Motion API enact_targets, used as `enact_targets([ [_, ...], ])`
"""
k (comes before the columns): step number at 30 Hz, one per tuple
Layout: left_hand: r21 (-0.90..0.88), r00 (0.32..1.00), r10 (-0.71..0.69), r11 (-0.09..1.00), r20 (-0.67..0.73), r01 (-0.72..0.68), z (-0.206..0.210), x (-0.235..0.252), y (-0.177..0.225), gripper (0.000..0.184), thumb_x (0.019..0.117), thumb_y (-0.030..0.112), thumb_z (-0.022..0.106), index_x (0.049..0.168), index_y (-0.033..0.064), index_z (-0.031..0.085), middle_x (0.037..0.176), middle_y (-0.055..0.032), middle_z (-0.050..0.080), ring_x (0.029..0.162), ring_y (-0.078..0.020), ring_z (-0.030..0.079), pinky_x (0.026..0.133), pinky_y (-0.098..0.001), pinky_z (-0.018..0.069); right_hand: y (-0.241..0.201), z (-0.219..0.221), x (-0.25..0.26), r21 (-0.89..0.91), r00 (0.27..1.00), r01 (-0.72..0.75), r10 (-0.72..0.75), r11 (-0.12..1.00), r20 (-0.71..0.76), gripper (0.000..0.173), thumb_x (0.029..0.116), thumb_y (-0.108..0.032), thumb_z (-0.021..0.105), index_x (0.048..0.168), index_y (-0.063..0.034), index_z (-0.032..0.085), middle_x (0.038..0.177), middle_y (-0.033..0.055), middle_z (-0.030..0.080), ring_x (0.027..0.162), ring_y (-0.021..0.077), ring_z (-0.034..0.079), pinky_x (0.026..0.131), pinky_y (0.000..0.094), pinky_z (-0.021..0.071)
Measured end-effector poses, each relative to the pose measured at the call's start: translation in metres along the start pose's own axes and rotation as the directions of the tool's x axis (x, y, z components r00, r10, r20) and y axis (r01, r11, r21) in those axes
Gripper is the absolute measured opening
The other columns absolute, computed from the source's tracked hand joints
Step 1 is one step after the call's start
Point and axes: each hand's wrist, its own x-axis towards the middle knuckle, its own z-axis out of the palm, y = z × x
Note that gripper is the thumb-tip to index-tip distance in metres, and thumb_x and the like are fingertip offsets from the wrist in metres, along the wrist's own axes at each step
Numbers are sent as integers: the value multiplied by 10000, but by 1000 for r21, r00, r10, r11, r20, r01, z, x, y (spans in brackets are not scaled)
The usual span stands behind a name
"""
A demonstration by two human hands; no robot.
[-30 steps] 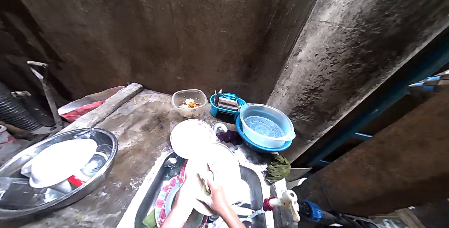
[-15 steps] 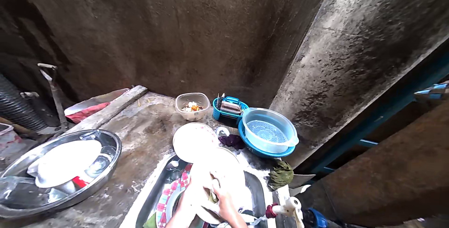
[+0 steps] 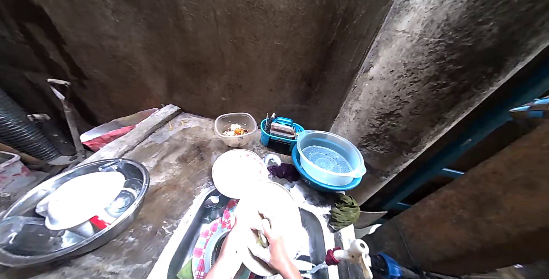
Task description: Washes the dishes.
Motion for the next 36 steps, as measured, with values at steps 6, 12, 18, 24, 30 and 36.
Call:
enact_targets([
  [6,30,1000,29,999,-2,-29,2,0,-2,489,1137,340,231,1430,15,450,1281,-132,596,1095,-141,602,934,-326,511,3,3,-1,-11,999,28,-28,1000,-40,385,669,-182,841,967,48,761,1321,302,628,1278,510,556,1076,645,413],
  [12,35,1000,-2,999,5,1,1,-5,0,490,1137,342,223,1428,19,448,1254,-131,601,1081,-148,607,920,-339,517,1,1,-2,36,1000,-9,10,999,-18,430,666,-198,846,997,60,756,1308,300,630,1248,500,569,1050,632,429],
  [18,25,1000,1,1000,-13,-1,-1,-1,-3,492,1136,351,236,1403,8,468,1217,-132,605,1028,-153,608,878,-340,521,3,-4,-3,58,996,-22,16,998,92,517,649,-202,877,1074,60,746,1379,332,568,1326,528,494,1109,666,352],
  [24,86,1000,22,996,-3,-21,0,-2,-5,491,1138,331,238,1422,-7,454,1284,-148,588,1105,-163,591,945,-346,500,-5,1,-2,104,995,-99,98,990,17,463,654,-189,851,1027,66,748,1356,332,582,1305,531,505,1101,658,359],
  [30,89,1000,24,996,-20,-22,5,-5,-5,475,1140,312,229,1376,-15,478,1204,-135,604,1036,-143,597,901,-317,505,-9,1,-1,200,977,-211,205,957,52,531,624,-154,848,1095,64,731,1427,366,491,1375,556,397,1136,658,305],
  [36,142,999,38,989,-22,-35,3,-6,-8,491,1140,314,222,1392,-29,468,1220,-159,593,1046,-168,593,911,-333,500,-6,9,-7,229,991,-133,136,964,3,500,615,-186,817,1040,67,741,1427,380,482,1378,579,380,1109,706,283],
])
